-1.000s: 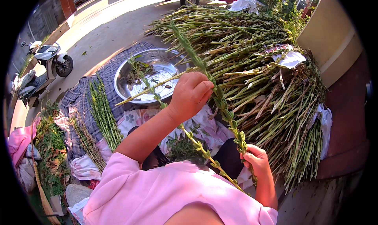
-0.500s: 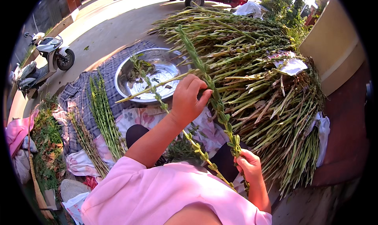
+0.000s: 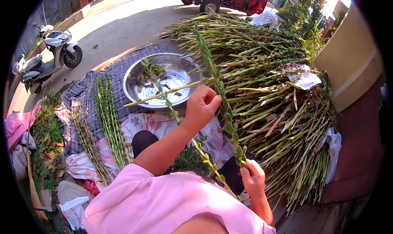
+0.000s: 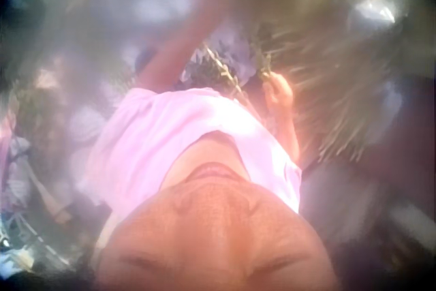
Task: The person strips small green pods or buds from long stalks by hand and places the stripped stalks onto a pile.
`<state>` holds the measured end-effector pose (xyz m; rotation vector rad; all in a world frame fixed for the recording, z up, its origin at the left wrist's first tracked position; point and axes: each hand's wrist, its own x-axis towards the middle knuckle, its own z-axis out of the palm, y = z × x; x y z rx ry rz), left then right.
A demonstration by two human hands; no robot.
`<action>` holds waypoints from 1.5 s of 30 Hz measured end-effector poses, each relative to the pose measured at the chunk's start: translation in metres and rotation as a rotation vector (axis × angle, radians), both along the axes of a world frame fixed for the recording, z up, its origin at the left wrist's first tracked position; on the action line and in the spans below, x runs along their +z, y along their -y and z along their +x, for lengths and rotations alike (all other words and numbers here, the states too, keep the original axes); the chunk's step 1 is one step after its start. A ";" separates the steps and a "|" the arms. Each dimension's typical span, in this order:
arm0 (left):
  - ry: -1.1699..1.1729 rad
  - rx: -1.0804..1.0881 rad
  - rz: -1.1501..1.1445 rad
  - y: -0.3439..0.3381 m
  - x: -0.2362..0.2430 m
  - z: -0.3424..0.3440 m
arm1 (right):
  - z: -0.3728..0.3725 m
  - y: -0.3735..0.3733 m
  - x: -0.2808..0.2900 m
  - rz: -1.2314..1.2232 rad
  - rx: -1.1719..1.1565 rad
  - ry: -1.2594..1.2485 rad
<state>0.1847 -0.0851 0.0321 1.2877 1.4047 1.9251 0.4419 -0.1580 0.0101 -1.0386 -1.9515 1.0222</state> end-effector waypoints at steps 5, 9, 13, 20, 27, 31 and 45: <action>0.249 -0.123 -0.049 0.002 -0.003 0.001 | -0.009 0.003 0.012 0.099 -0.043 0.053; 0.391 -0.206 -0.077 0.002 -0.009 0.000 | -0.012 0.005 0.015 0.121 -0.069 0.067; 0.277 -0.283 -0.163 0.008 -0.008 -0.013 | -0.007 0.009 0.015 0.130 -0.116 0.080; -0.036 0.177 0.057 -0.020 0.024 -0.071 | 0.003 0.017 0.014 0.191 -0.070 0.155; 0.040 0.176 0.014 -0.032 0.007 -0.082 | 0.003 0.014 0.010 0.269 -0.042 0.154; 0.038 0.149 0.015 -0.031 0.006 -0.085 | 0.004 0.015 0.013 0.264 -0.062 0.191; -0.500 0.303 0.182 -0.015 0.012 -0.072 | 0.019 0.013 0.013 0.248 -0.165 0.281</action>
